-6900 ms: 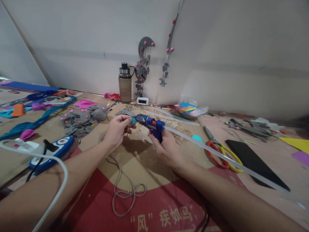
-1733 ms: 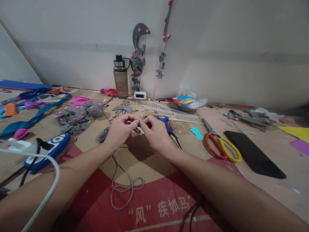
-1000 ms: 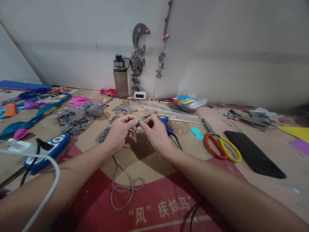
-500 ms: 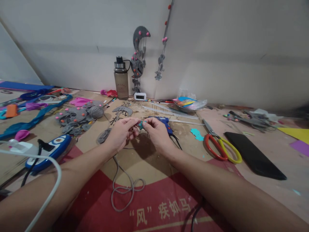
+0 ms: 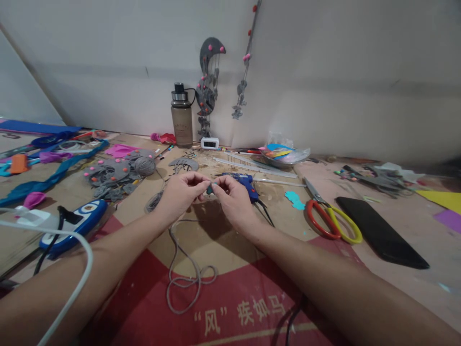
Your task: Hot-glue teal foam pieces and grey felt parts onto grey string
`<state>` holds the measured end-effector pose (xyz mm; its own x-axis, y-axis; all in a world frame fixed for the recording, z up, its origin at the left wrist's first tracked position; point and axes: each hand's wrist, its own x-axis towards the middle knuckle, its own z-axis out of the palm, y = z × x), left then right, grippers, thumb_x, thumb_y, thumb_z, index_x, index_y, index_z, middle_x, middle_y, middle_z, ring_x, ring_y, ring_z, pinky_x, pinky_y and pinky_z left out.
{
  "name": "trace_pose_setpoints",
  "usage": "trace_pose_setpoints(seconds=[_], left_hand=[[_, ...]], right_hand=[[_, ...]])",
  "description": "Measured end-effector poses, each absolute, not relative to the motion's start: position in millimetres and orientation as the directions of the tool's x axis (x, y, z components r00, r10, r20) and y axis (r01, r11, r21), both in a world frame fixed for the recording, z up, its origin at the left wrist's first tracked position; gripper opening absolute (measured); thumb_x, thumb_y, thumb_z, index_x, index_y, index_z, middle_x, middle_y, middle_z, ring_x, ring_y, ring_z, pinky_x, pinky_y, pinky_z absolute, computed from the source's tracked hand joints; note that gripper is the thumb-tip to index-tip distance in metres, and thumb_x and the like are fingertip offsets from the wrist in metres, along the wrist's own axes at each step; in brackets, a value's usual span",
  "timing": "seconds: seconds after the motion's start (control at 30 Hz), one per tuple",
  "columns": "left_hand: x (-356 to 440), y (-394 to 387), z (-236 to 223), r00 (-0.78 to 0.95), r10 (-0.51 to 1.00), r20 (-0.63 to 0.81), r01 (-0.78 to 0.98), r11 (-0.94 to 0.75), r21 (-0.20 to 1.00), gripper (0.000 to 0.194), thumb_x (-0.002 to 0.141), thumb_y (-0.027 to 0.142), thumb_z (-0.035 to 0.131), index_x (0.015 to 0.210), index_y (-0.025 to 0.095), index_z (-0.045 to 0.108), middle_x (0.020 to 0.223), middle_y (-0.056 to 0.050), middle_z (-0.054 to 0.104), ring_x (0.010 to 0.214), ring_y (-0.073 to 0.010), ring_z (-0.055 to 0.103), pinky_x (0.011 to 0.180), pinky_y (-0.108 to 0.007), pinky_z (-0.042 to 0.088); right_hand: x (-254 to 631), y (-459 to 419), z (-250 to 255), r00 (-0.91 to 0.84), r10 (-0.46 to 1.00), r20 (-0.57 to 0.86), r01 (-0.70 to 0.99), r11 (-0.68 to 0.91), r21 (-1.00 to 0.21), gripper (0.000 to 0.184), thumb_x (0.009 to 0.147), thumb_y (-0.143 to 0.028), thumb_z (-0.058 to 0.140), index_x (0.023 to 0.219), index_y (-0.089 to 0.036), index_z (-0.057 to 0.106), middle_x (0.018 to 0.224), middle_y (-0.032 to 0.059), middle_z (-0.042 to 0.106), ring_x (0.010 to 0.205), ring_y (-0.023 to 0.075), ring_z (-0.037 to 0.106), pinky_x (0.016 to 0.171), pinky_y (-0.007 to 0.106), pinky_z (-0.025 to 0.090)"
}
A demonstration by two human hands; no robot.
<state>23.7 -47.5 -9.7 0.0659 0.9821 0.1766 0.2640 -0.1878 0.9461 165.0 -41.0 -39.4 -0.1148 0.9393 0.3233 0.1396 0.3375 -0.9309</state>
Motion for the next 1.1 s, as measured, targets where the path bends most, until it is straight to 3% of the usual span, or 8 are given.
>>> trace_pose_setpoints(seconds=[0.13, 0.37, 0.53, 0.7, 0.9, 1.1], left_hand=[[21, -44, -10, 0.048, 0.971, 0.233, 0.305, -0.236, 0.923, 0.017, 0.074, 0.031, 0.062, 0.078, 0.016, 0.067, 0.057, 0.000, 0.060, 0.046, -0.0080, 0.049, 0.044, -0.019, 0.036], [16, -38, -13, -0.037, 0.964, 0.264, 0.294, -0.242, 0.925, 0.021, 0.074, 0.034, 0.063, 0.081, 0.014, 0.067, 0.066, -0.006, 0.069, 0.047, -0.0104, 0.055, 0.046, -0.022, 0.044], [13, -34, -16, -0.090, 0.967, 0.240, 0.232, -0.214, 0.949, 0.023, 0.072, 0.036, 0.066, 0.080, 0.014, 0.066, 0.068, -0.007, 0.069, 0.052, -0.0139, 0.060, 0.051, -0.025, 0.048], [13, -30, -21, -0.085, 0.972, 0.218, 0.041, -0.215, 0.976, 0.021, 0.070, 0.035, 0.068, 0.078, 0.015, 0.066, 0.068, -0.003, 0.065, 0.057, -0.0120, 0.059, 0.053, -0.024, 0.047], [14, -26, -24, -0.084, 0.986, 0.146, -0.161, -0.158, 0.974, 0.024, 0.065, 0.033, 0.073, 0.077, 0.013, 0.064, 0.069, -0.003, 0.064, 0.062, -0.0123, 0.061, 0.059, -0.024, 0.048], [13, -25, -23, -0.082, 0.992, 0.090, -0.253, -0.109, 0.961, 0.026, 0.066, 0.028, 0.073, 0.084, 0.012, 0.064, 0.071, -0.005, 0.067, 0.062, -0.0119, 0.063, 0.061, -0.024, 0.050]], right_hand=[[163, -39, -47, -0.128, 0.940, 0.315, 0.176, 0.334, -0.926, 0.020, 0.079, -0.032, 0.055, 0.094, -0.019, 0.050, 0.085, 0.0011, 0.060, 0.073, 0.0123, 0.055, 0.066, 0.026, 0.042], [165, -37, -48, -0.174, 0.969, 0.178, 0.158, 0.206, -0.966, 0.014, 0.084, -0.034, 0.047, 0.088, -0.021, 0.051, 0.060, -0.0038, 0.058, 0.051, 0.0114, 0.054, 0.050, 0.023, 0.039], [164, -44, -42, -0.219, 0.943, 0.251, 0.110, 0.279, -0.954, 0.015, 0.086, -0.035, 0.048, 0.083, -0.020, 0.051, 0.063, -0.0029, 0.058, 0.055, 0.0101, 0.054, 0.053, 0.022, 0.041], [162, -56, -36, -0.329, 0.887, 0.325, 0.114, 0.379, -0.919, 0.012, 0.087, -0.030, 0.048, 0.089, -0.020, 0.054, 0.068, -0.0023, 0.059, 0.060, 0.0101, 0.055, 0.058, 0.023, 0.043], [163, -60, -34, -0.412, 0.802, 0.433, 0.276, 0.563, -0.779, 0.013, 0.088, -0.024, 0.045, 0.094, -0.019, 0.055, 0.075, 0.0002, 0.062, 0.066, 0.0115, 0.055, 0.066, 0.025, 0.042], [161, -64, -37, -0.542, 0.712, 0.446, 0.407, 0.687, -0.602, 0.018, 0.088, -0.019, 0.042, 0.097, -0.019, 0.057, 0.088, 0.0041, 0.064, 0.074, 0.0136, 0.055, 0.069, 0.027, 0.041]])
